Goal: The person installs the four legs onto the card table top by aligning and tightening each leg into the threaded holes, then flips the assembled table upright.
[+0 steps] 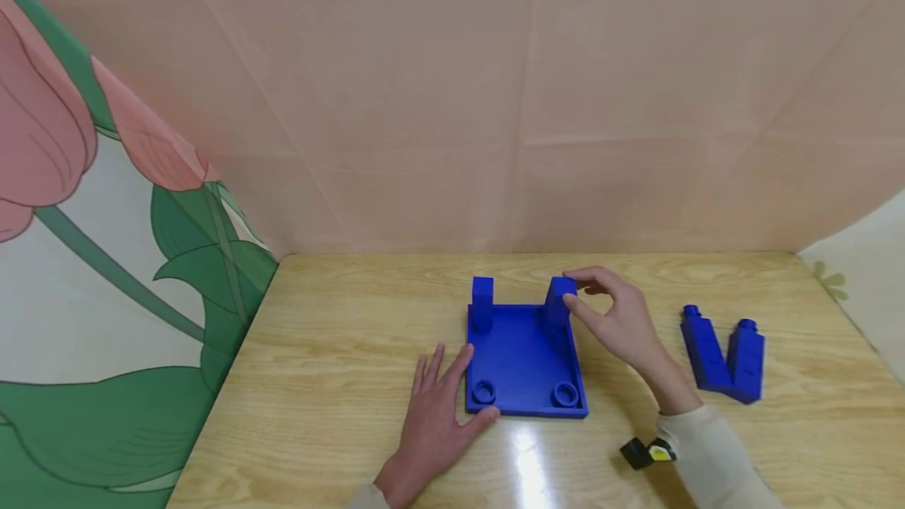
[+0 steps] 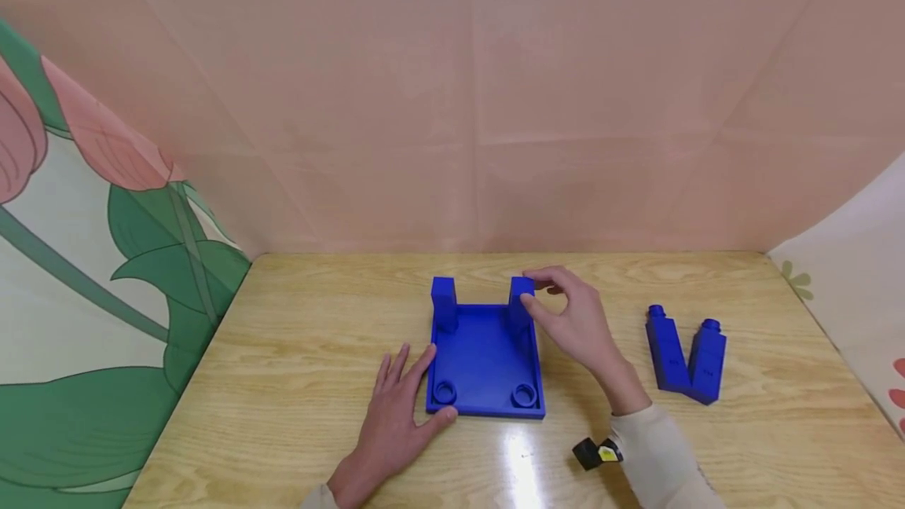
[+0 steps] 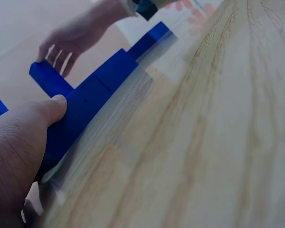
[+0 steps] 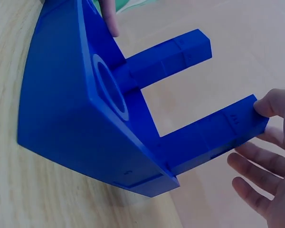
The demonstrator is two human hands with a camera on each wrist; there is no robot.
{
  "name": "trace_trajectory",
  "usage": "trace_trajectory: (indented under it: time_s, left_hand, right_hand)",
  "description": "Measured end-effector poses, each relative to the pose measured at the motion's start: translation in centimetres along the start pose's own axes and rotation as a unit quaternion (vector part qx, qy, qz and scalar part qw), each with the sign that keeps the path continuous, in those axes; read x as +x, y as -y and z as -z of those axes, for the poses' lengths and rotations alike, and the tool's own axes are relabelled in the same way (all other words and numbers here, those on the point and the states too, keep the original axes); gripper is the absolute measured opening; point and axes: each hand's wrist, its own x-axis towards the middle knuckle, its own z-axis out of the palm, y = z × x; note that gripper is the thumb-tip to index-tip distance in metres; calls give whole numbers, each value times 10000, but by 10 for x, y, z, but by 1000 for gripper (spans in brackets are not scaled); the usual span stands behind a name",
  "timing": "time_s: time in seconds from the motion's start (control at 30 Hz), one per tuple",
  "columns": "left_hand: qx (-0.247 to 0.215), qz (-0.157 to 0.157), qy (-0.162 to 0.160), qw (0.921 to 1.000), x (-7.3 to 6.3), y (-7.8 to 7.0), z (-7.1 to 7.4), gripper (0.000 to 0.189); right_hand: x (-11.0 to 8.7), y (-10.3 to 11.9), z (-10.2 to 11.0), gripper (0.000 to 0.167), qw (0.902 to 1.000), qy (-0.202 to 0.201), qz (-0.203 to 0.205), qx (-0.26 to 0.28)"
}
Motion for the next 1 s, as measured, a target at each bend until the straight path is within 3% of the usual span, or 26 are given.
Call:
trace_trajectory:
  time_s: [0.33, 0.53, 0.77, 1.0]
  left_hand:
    - [-22, 70, -65, 10000, 0, 1, 3, 94]
    - [-2, 77, -104, 9999, 0, 2, 1, 94]
    - [9, 74, -22, 10000, 2, 2, -1, 96]
    - [34, 175, 70, 9998, 2, 1, -1, 97]
  right_hand:
    - [2, 0, -8, 27, 9994, -222, 162, -228]
    - [-2, -3, -7, 31, 9997, -129, 199, -75]
    - [-28, -8, 2, 70, 9989, 34, 466, 12]
    - [-65, -10, 23, 81, 9970, -394, 528, -416]
